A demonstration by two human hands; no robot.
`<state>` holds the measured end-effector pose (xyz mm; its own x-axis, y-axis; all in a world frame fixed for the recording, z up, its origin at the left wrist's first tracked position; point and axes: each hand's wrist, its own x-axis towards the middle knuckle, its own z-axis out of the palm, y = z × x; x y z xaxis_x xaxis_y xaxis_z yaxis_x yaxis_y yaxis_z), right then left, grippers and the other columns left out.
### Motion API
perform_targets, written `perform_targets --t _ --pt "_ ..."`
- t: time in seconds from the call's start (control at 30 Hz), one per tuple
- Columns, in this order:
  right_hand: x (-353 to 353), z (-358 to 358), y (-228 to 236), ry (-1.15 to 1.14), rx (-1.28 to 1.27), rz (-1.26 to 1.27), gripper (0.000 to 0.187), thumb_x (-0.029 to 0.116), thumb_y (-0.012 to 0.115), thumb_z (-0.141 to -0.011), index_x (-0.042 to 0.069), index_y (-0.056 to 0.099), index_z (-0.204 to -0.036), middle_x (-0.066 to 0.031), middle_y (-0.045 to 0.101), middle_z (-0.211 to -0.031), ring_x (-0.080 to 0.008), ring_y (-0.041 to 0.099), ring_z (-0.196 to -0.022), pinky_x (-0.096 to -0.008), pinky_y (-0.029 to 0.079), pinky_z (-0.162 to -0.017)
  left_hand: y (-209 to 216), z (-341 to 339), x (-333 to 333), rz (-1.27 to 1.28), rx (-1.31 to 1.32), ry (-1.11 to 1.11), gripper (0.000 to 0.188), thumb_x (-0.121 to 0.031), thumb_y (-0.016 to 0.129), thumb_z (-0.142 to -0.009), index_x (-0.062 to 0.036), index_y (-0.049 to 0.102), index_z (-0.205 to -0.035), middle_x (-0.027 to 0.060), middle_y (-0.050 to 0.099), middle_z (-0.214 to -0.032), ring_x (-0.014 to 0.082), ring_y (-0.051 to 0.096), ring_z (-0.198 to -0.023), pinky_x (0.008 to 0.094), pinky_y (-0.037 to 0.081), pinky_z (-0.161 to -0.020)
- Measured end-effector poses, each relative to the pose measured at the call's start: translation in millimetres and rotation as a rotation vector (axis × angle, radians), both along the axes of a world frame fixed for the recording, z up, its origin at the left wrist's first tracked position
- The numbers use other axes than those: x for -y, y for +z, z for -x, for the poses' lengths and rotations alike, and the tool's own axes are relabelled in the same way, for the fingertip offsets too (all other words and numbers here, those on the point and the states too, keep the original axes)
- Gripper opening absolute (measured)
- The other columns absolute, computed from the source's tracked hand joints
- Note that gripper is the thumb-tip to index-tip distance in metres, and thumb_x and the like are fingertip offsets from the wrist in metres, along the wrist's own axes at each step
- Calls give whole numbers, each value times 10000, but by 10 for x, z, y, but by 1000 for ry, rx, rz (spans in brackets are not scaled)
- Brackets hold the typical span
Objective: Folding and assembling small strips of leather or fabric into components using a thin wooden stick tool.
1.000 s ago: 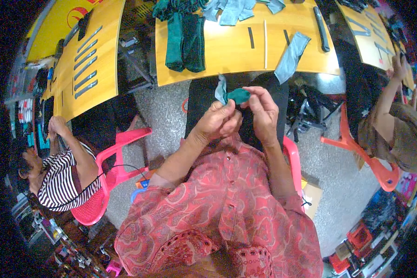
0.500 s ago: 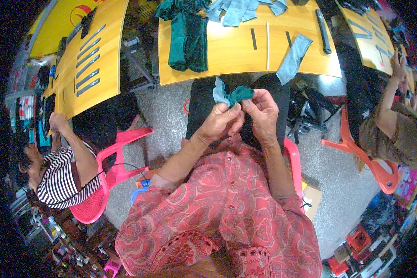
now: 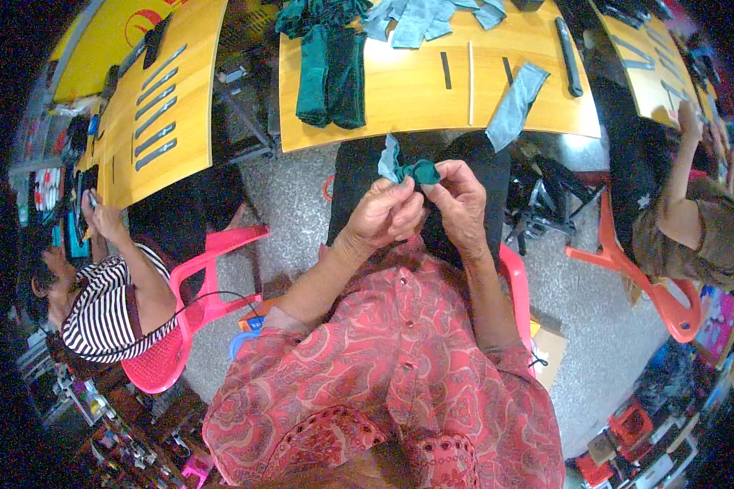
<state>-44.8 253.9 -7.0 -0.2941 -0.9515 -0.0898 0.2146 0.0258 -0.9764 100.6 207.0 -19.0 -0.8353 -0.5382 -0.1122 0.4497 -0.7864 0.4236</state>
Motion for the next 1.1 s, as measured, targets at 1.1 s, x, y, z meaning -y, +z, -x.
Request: perform_targets --t 1.1 --pt "-28 47 -29 -362 -615 -111 128 107 656 -857 -3 631 -797 -43 605 -719 -115 549 -668 -272 449 -614 61 37 24 529 714 124 155 -176 637 -892 -24 657 -868 -4 581 -617 51 518 -492 212 436 -450"
